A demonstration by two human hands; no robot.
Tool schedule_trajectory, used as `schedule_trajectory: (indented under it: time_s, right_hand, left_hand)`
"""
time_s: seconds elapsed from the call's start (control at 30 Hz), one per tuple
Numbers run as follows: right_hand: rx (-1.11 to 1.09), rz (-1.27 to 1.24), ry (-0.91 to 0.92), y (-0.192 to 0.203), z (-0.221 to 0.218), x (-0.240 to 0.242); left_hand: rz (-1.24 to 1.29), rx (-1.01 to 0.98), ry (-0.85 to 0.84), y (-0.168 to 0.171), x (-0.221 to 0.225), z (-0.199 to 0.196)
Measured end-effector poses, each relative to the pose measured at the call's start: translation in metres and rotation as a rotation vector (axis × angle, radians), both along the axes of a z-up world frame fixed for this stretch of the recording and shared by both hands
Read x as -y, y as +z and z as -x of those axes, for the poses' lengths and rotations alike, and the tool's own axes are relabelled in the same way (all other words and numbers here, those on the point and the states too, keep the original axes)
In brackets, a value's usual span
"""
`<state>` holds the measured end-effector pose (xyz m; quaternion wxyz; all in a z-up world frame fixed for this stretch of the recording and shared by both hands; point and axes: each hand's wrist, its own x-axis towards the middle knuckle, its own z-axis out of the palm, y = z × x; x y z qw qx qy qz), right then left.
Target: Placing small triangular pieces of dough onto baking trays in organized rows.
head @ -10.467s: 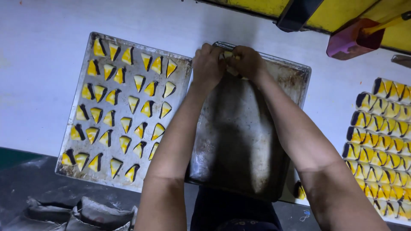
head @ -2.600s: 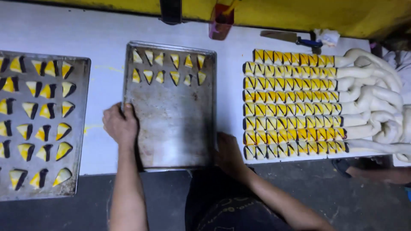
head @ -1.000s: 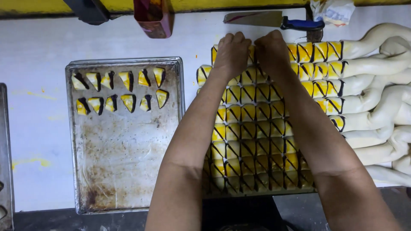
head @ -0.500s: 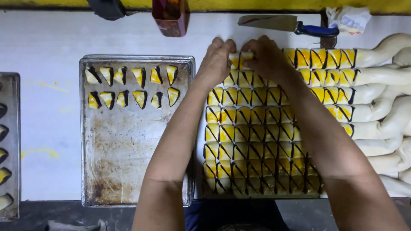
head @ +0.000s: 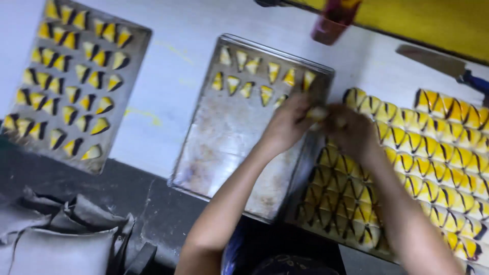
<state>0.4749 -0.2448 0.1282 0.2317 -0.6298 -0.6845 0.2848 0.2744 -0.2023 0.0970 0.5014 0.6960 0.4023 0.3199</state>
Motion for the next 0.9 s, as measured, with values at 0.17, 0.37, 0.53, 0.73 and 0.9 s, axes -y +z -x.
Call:
schedule_trajectory:
  time_s: [0.17,0.37,0.53,0.73,0.9]
  right_hand:
    - [-0.325,0.013,0.049,-0.077,0.143,-0.008]
    - [-0.014,0.362,-0.090,-0.060,0.232,-0.076]
    - [0.052,0.311,-0.135,-0.039,0.230,-0.068]
    - [0.077,0.388,-0.121,-0.061,0.220,-0.076]
    - [0.033,0.359,-0.173,-0.019,0.215,-0.057]
  left_hand:
    - [0.273,-0.070,0.259,-0.051,0.016,0.150]
    - [-0.157,-0.429,0.282,-0.036,-0.046,0.209]
    - [-0.225,-0.584,0.267,-0.068,-0.048,0.215]
    - [-0.464,-0.738,0.046,-0.065,-0.048,0.185]
    - [-0.559,-0.606,0.172,-0.055,-0.040,0.177]
